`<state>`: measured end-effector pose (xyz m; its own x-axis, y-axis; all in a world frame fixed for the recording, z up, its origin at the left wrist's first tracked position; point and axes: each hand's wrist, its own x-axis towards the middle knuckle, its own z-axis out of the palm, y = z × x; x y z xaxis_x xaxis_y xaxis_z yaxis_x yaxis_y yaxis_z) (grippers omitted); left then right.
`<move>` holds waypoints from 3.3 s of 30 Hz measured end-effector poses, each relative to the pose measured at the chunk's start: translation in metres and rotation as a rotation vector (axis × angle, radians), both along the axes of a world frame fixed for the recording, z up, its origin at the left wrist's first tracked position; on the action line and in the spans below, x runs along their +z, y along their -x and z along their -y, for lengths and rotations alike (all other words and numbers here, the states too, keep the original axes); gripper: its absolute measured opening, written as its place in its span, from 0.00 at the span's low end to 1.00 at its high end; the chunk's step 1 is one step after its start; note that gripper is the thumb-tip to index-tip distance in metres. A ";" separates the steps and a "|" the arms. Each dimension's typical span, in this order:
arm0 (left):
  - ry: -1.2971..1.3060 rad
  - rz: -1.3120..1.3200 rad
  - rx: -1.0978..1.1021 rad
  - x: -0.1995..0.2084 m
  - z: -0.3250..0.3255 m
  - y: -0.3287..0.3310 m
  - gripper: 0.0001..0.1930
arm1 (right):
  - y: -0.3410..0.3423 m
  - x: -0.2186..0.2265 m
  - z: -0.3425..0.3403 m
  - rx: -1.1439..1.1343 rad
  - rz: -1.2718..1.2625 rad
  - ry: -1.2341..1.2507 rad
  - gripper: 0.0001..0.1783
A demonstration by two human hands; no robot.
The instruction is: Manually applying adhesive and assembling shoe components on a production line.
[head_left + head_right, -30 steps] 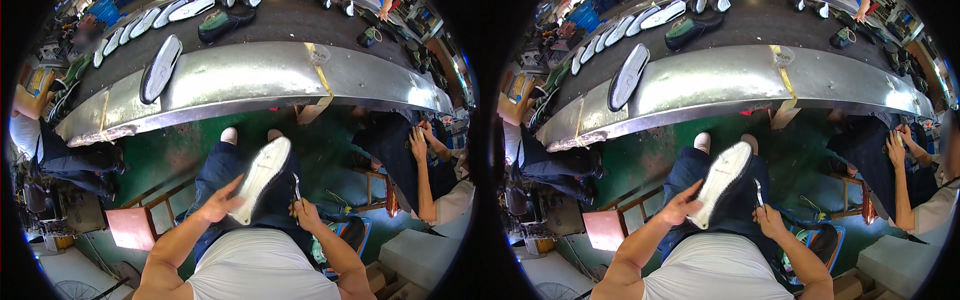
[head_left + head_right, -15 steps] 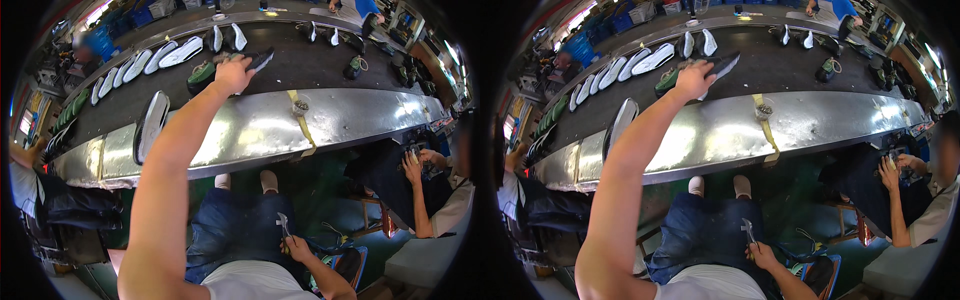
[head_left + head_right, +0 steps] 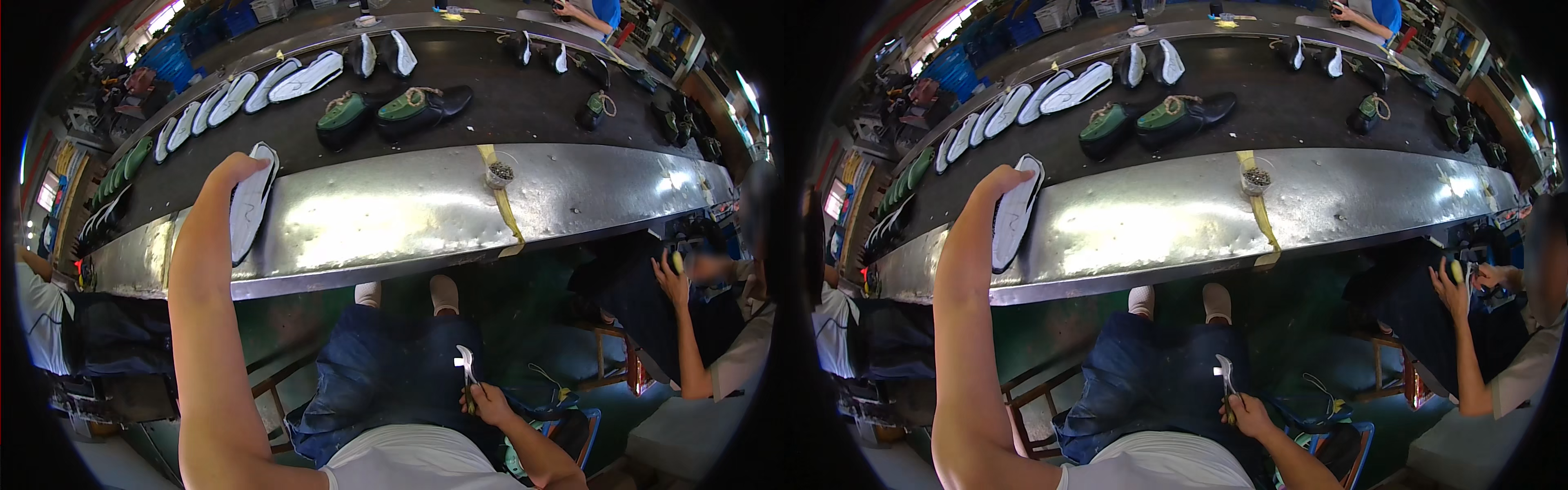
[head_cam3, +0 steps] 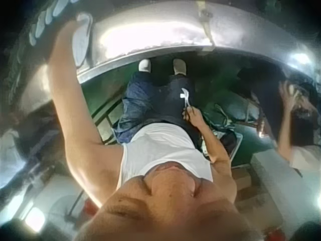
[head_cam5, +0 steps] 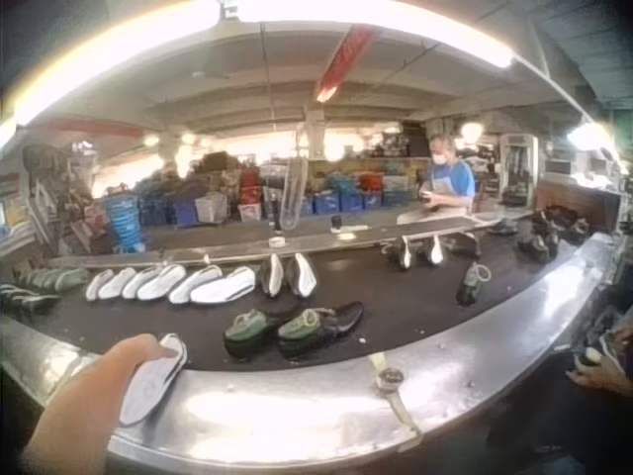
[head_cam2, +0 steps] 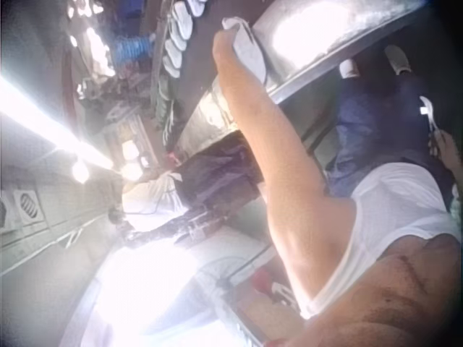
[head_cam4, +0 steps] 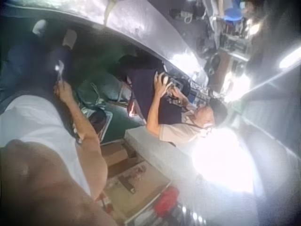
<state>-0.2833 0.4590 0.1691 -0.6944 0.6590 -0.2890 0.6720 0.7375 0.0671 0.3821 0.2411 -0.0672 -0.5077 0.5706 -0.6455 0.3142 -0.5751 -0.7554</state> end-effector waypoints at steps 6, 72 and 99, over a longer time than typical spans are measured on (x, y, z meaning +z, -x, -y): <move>-0.567 0.756 0.010 -0.020 0.073 -0.016 0.34 | -0.003 -0.018 0.020 -0.035 -0.024 -0.022 0.23; -0.603 1.526 -0.085 -0.195 0.246 -0.335 0.23 | 0.086 0.004 0.012 0.129 0.003 -0.411 0.23; -0.948 0.939 -0.374 -0.189 0.320 -0.445 0.31 | 0.086 0.038 0.033 -0.397 -0.153 0.749 0.23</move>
<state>0.1613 0.1395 -0.0195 -0.2317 0.9662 0.1130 0.2417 -0.0554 0.9688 0.2964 0.2079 -0.0293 -0.4725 0.1755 -0.8637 -0.0897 -0.9845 -0.1509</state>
